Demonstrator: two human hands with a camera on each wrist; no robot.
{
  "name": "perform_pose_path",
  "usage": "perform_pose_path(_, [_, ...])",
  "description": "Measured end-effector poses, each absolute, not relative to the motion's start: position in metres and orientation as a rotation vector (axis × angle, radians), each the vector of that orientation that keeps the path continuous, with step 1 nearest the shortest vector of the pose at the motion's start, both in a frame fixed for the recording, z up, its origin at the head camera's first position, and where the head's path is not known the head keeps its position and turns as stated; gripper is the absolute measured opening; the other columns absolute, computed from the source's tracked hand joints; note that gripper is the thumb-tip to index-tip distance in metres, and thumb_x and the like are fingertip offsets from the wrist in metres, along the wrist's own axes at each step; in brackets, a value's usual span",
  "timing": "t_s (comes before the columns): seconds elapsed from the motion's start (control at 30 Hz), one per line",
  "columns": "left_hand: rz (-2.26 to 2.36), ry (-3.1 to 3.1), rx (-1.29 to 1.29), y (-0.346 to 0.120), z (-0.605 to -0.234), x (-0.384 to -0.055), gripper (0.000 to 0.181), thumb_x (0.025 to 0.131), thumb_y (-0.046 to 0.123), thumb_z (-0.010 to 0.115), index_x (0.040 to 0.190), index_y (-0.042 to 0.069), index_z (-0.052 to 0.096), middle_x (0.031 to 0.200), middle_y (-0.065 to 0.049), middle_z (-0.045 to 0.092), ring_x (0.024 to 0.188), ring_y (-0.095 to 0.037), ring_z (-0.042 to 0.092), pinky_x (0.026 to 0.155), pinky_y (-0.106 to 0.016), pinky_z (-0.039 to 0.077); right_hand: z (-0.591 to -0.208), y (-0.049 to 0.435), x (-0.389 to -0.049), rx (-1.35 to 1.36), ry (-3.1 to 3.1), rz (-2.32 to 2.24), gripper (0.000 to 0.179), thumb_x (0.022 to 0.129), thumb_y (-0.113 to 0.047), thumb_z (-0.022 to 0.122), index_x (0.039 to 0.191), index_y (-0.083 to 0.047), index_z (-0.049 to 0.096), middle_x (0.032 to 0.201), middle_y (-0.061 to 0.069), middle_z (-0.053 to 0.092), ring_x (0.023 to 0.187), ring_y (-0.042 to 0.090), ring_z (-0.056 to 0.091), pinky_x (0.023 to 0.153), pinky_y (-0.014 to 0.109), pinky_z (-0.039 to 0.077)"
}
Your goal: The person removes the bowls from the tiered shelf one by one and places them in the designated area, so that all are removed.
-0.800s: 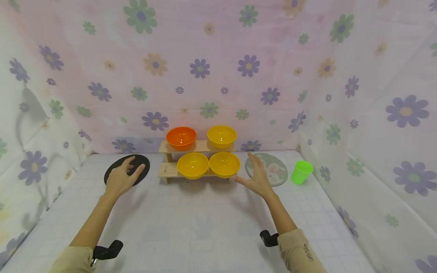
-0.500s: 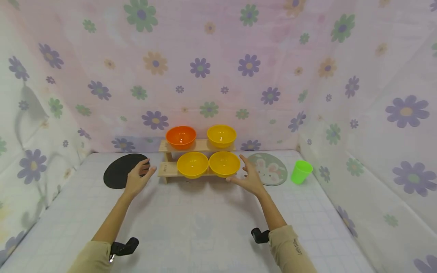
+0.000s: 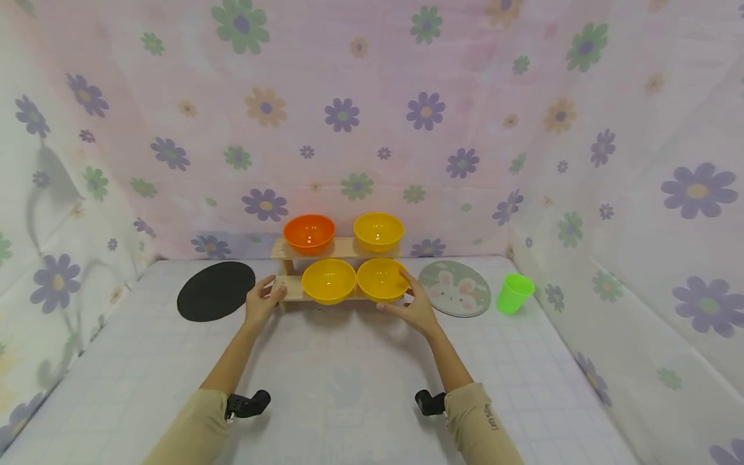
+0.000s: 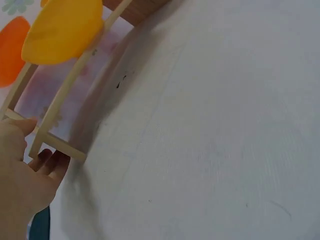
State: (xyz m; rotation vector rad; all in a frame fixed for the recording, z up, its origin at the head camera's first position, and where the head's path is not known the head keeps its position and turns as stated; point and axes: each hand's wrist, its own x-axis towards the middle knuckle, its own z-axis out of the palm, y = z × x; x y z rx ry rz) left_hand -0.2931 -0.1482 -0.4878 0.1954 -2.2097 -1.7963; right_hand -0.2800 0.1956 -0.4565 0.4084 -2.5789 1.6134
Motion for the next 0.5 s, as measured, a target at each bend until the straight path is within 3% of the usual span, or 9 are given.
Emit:
perform_pose_path(0.07, [-1.809, -2.212, 0.226, -0.147, -0.490, -0.295, 0.044, 0.090, 0.012, 0.062, 0.130, -0.005, 0.051, 0.123, -0.029, 0.054, 0.108, -0.039, 0.056, 0.079, -0.027, 0.050, -0.456, 0.195, -0.280, 0.400, -2.566, 1.637, 0.086, 0.077, -0.020, 0.077, 0.147, -0.006, 0.029, 0.149, 0.018, 0.031, 0.121, 0.040, 0.042, 0.090, 0.055, 0.044])
perform_pose_path(0.2, [-1.830, -2.192, 0.244, -0.146, -0.493, -0.297, 0.038, 0.093, 0.012, 0.059, 0.127, -0.004, 0.055, 0.121, -0.027, 0.056, 0.103, -0.033, 0.058, 0.066, -0.011, 0.043, -0.444, 0.190, -0.273, 0.405, -2.544, 1.722, 0.084, 0.078, -0.012, 0.075, 0.146, -0.001, 0.027, 0.148, 0.022, 0.029, 0.122, 0.042, 0.041, 0.092, 0.057, 0.042])
perform_pose_path(0.4, [-1.882, -2.141, 0.168, -0.147, -0.489, -0.291, 0.037, 0.093, 0.010, 0.058, 0.125, -0.008, 0.054, 0.125, -0.028, 0.055, 0.107, -0.036, 0.056, 0.068, -0.009, 0.042, -0.445, 0.190, -0.276, 0.385, -2.525, 1.747, 0.088, 0.077, -0.013, 0.077, 0.146, 0.002, 0.025, 0.146, 0.022, 0.033, 0.117, 0.038, 0.047, 0.093, 0.051, 0.044])
perform_pose_path(0.5, [-1.891, -2.137, 0.176, -0.149, -0.497, -0.295, 0.037, 0.093, 0.011, 0.058, 0.126, -0.005, 0.055, 0.125, -0.026, 0.055, 0.104, -0.030, 0.058, 0.068, -0.009, 0.042, -0.453, 0.191, -0.281, 0.362, -2.519, 1.743, 0.091, 0.075, -0.015, 0.079, 0.146, 0.002, 0.024, 0.145, 0.023, 0.033, 0.116, 0.038, 0.049, 0.093, 0.046, 0.045])
